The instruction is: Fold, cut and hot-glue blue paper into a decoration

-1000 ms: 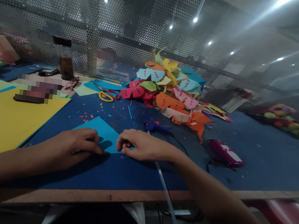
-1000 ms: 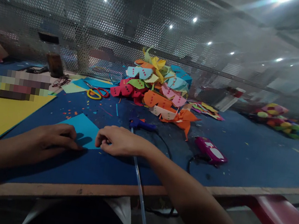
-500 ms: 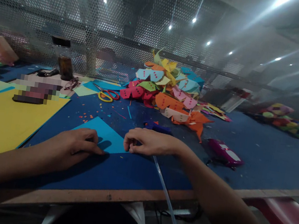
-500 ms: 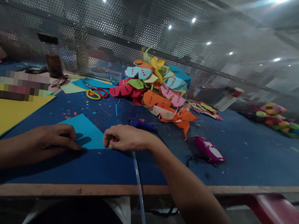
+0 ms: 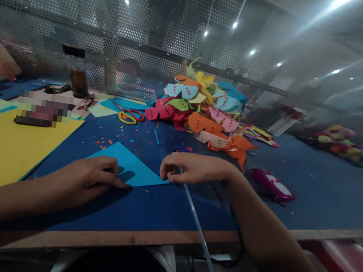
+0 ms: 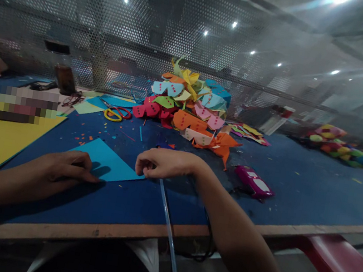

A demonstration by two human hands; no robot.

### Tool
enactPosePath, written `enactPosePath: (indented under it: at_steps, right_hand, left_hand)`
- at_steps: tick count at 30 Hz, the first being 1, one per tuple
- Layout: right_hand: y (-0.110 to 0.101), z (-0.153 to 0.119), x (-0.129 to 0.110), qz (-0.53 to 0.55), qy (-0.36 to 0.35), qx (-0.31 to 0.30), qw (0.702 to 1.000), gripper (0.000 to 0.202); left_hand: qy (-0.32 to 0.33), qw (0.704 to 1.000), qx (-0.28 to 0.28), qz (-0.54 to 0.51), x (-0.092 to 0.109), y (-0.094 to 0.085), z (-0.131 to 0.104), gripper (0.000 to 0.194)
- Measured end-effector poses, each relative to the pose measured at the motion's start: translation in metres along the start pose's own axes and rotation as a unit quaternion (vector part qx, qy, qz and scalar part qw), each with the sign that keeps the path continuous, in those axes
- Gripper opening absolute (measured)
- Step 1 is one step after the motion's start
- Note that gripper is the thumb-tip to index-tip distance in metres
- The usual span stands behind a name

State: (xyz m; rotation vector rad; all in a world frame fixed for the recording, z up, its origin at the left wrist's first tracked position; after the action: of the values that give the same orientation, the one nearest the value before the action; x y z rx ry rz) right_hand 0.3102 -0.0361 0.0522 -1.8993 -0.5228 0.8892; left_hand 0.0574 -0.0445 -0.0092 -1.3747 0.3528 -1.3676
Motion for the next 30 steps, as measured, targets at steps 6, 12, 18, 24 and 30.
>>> enactPosePath:
  at_steps: [6,12,18,24,30]
  right_hand:
    - [-0.001,0.012,-0.014,0.054,0.021,0.112,0.992,0.021]
    - [0.027,0.036,-0.019,0.020,0.017,0.146,0.989,0.020]
    - [0.031,0.038,-0.023,0.009,0.004,0.147,0.989,0.013]
    - [0.030,0.037,-0.024,0.010,0.024,0.140,0.990,0.012]
    - [0.033,0.041,-0.026,0.008,0.039,0.171,0.985,0.018]
  left_hand:
    - [-0.019,1.000,0.025,0.003,0.002,-0.001,0.000,0.032]
    - [-0.058,0.998,0.025,0.014,0.007,-0.004,0.000,0.017]
    - [-0.059,0.998,0.027,0.014,0.008,-0.001,0.003,0.020]
    - [-0.053,0.997,0.040,0.027,0.008,0.001,0.005,0.017]
    - [-0.082,0.995,0.060,0.023,0.011,0.002,0.009,0.017]
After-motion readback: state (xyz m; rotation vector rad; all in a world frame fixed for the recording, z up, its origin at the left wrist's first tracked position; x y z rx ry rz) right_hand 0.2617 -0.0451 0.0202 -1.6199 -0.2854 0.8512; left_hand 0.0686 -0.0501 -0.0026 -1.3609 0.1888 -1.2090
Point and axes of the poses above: each hand's wrist, its own z-axis towards the middle knuckle, its own y-axis out of the palm, x = y × z, the point moved 4 cm from there along z, towards the middle knuckle, and after that the axes turned 10 degrees about -z, right-handed, at the moved point
